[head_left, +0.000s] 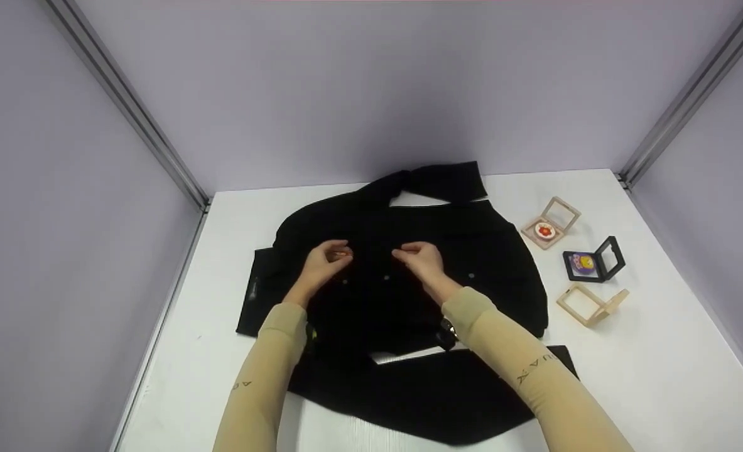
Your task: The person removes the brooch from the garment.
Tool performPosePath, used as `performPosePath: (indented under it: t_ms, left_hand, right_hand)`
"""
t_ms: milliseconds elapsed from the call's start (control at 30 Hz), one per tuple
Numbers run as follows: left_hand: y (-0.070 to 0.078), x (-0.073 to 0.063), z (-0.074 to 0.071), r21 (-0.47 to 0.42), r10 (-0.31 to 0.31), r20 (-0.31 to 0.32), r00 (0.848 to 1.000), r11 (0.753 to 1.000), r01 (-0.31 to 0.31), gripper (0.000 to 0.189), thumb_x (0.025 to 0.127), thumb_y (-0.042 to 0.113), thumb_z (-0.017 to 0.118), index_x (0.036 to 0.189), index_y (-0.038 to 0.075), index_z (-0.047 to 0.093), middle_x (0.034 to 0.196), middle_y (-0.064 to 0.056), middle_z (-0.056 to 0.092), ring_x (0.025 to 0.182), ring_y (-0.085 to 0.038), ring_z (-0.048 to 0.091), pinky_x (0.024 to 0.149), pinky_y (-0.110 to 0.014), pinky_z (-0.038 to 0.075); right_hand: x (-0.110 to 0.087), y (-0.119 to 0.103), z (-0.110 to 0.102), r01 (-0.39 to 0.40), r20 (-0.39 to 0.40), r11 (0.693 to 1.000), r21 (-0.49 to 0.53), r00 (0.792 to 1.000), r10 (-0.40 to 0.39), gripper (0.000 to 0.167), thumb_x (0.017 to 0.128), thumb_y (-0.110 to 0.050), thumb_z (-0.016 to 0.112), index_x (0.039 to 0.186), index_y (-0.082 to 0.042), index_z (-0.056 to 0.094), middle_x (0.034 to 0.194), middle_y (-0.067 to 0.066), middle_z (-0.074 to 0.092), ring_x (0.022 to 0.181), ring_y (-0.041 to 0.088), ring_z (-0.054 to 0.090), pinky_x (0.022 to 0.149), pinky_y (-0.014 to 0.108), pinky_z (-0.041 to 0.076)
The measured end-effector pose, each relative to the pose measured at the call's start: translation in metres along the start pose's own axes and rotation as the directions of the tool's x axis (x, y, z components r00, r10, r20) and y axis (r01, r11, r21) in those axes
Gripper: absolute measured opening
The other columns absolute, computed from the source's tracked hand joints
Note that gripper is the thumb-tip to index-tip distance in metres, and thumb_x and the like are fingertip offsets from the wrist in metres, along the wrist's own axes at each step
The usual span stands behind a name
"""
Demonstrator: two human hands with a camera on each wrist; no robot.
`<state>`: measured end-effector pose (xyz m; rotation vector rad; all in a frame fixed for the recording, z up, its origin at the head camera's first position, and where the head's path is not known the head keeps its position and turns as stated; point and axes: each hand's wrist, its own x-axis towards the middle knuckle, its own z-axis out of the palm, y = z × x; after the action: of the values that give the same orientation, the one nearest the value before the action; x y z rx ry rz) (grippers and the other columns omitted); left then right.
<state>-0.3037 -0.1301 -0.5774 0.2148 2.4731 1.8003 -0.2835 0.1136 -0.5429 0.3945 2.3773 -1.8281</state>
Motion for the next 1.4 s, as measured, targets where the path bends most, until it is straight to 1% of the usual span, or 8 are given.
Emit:
performPosePath:
  t_ms: [133,167,367,400,533,767,933,1400]
  left_hand:
    - [-0.003,-0.002,-0.009,0.031,-0.006,-0.034,0.999,1.0,0.007,0.044,0.095,0.003,0.075,0.136,-0.009,0.063,0.127,-0.028,0.073,0.115,-0.04,0.071,0.099,-0.034,0.059]
    - [0.001,-0.005,-0.011,0.032,-0.002,-0.038,0.999,0.999,0.003,0.043,0.095,0.001,0.075,0.135,-0.01,0.063,0.127,-0.03,0.072,0.115,-0.042,0.071,0.099,-0.035,0.06]
    - [-0.004,-0.005,-0.021,0.04,-0.006,-0.058,0.998,0.999,0.008,0.043,0.095,0.001,0.073,0.135,-0.011,0.063,0.125,-0.032,0.071,0.117,-0.047,0.07,0.102,-0.045,0.06]
    - [-0.01,-0.003,-0.023,0.048,-0.01,-0.066,0.998,0.999,0.013,0.043,0.095,0.002,0.074,0.136,-0.01,0.063,0.125,-0.031,0.072,0.116,-0.046,0.071,0.101,-0.043,0.061]
    - [-0.012,-0.003,-0.026,0.055,-0.018,-0.09,0.996,0.998,0.023,0.043,0.095,0.001,0.074,0.135,-0.01,0.064,0.125,-0.031,0.072,0.115,-0.045,0.071,0.098,-0.038,0.061]
    - [-0.016,-0.003,-0.03,0.122,-0.019,-0.135,0.991,0.992,0.036,0.041,0.094,0.004,0.076,0.132,-0.009,0.066,0.122,-0.03,0.074,0.112,-0.045,0.072,0.1,-0.045,0.06]
    - [-0.016,-0.001,-0.031,0.163,-0.035,-0.165,0.986,0.985,0.063,0.04,0.094,0.006,0.076,0.129,-0.009,0.068,0.121,-0.03,0.074,0.111,-0.045,0.072,0.103,-0.051,0.059]
    - [-0.017,0.0,-0.032,0.237,-0.097,-0.166,0.981,0.962,0.135,0.04,0.095,0.012,0.074,0.128,-0.009,0.067,0.12,-0.029,0.073,0.112,-0.044,0.071,0.106,-0.051,0.056]
  right_hand:
    - [0.0,-0.004,0.004,0.007,0.027,0.999,-0.031,1.0,-0.006,0.044,0.095,-0.017,0.078,0.131,0.005,0.068,0.134,0.026,0.071,0.123,0.038,0.069,0.108,0.042,0.058]
    - [0.0,-0.004,0.005,0.008,0.032,0.999,-0.04,0.999,-0.007,0.044,0.095,-0.018,0.078,0.132,0.005,0.068,0.134,0.025,0.07,0.125,0.038,0.069,0.109,0.043,0.057]
    - [0.002,-0.013,0.008,0.008,0.044,0.997,-0.082,0.999,-0.004,0.045,0.095,-0.02,0.078,0.132,0.004,0.069,0.136,0.025,0.069,0.128,0.037,0.066,0.111,0.044,0.055]
    - [0.003,-0.014,0.009,0.007,0.045,0.996,-0.085,0.999,-0.003,0.045,0.095,-0.02,0.079,0.131,0.004,0.069,0.137,0.024,0.069,0.128,0.037,0.066,0.111,0.044,0.055]
    - [0.006,-0.018,0.012,0.012,0.05,0.995,-0.103,0.999,-0.007,0.044,0.095,-0.02,0.079,0.131,0.003,0.07,0.137,0.023,0.07,0.126,0.036,0.067,0.109,0.043,0.056]
    - [0.009,-0.02,0.023,0.067,0.072,0.99,-0.12,0.996,-0.059,0.047,0.094,-0.016,0.079,0.134,0.006,0.067,0.136,0.024,0.071,0.127,0.036,0.069,0.109,0.041,0.056]
    - [0.009,-0.023,0.031,0.071,0.102,0.989,-0.133,0.993,-0.058,0.05,0.094,-0.017,0.08,0.137,0.004,0.065,0.139,0.023,0.069,0.129,0.035,0.068,0.11,0.042,0.056]
    - [0.011,-0.017,0.057,0.049,0.185,0.987,-0.154,0.983,-0.02,0.065,0.094,-0.021,0.08,0.149,0.001,0.054,0.149,0.021,0.062,0.139,0.035,0.06,0.116,0.044,0.052]
